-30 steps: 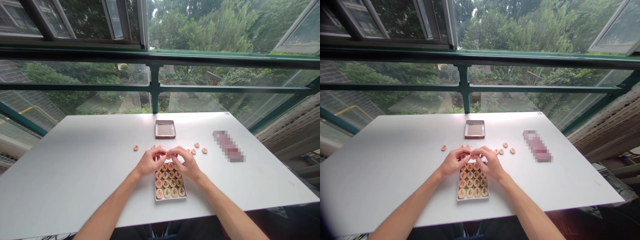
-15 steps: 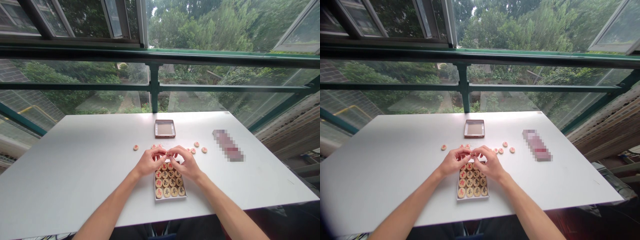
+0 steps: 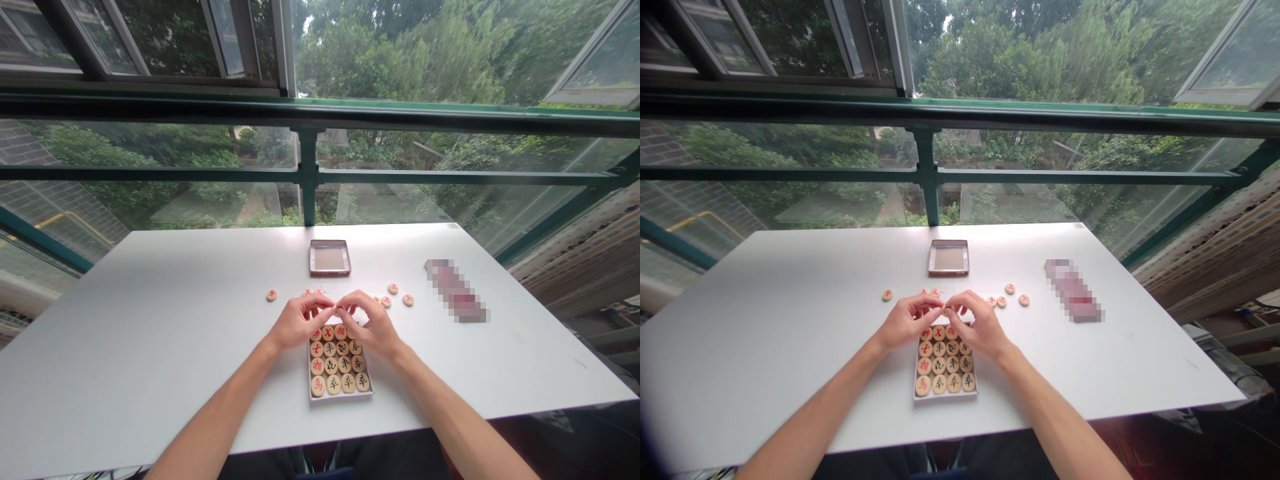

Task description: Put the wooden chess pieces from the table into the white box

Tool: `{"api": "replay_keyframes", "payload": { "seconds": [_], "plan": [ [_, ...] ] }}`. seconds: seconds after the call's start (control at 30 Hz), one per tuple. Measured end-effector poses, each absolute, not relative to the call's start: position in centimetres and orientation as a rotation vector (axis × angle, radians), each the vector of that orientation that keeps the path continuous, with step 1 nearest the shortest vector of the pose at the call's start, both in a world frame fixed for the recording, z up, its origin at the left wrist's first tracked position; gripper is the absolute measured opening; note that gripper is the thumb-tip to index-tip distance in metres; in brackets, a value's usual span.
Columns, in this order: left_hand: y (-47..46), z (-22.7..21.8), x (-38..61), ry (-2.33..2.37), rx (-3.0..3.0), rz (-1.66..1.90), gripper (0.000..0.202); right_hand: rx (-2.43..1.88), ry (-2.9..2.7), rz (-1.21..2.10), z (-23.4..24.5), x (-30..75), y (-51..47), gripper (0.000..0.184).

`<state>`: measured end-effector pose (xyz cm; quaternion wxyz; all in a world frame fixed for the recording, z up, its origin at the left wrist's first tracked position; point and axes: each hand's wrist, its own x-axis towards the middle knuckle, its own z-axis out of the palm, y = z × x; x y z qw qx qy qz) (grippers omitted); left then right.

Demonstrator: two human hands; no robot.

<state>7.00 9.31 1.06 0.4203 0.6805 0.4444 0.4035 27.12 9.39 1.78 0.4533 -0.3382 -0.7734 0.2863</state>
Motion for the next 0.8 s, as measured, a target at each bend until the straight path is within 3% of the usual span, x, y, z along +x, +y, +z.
{"api": "replay_keyframes", "payload": {
  "seconds": [0.27,0.8],
  "plan": [
    [9.86,0.63,6.73,1.138,1.639,1.076,0.030,-0.816,-1.855,0.738,1.50,27.60,9.74,0.017],
    [10.16,0.58,6.61,1.228,1.757,1.032,0.029,-0.825,-1.760,0.754,1.12,27.77,10.10,0.009]
  ]
}}
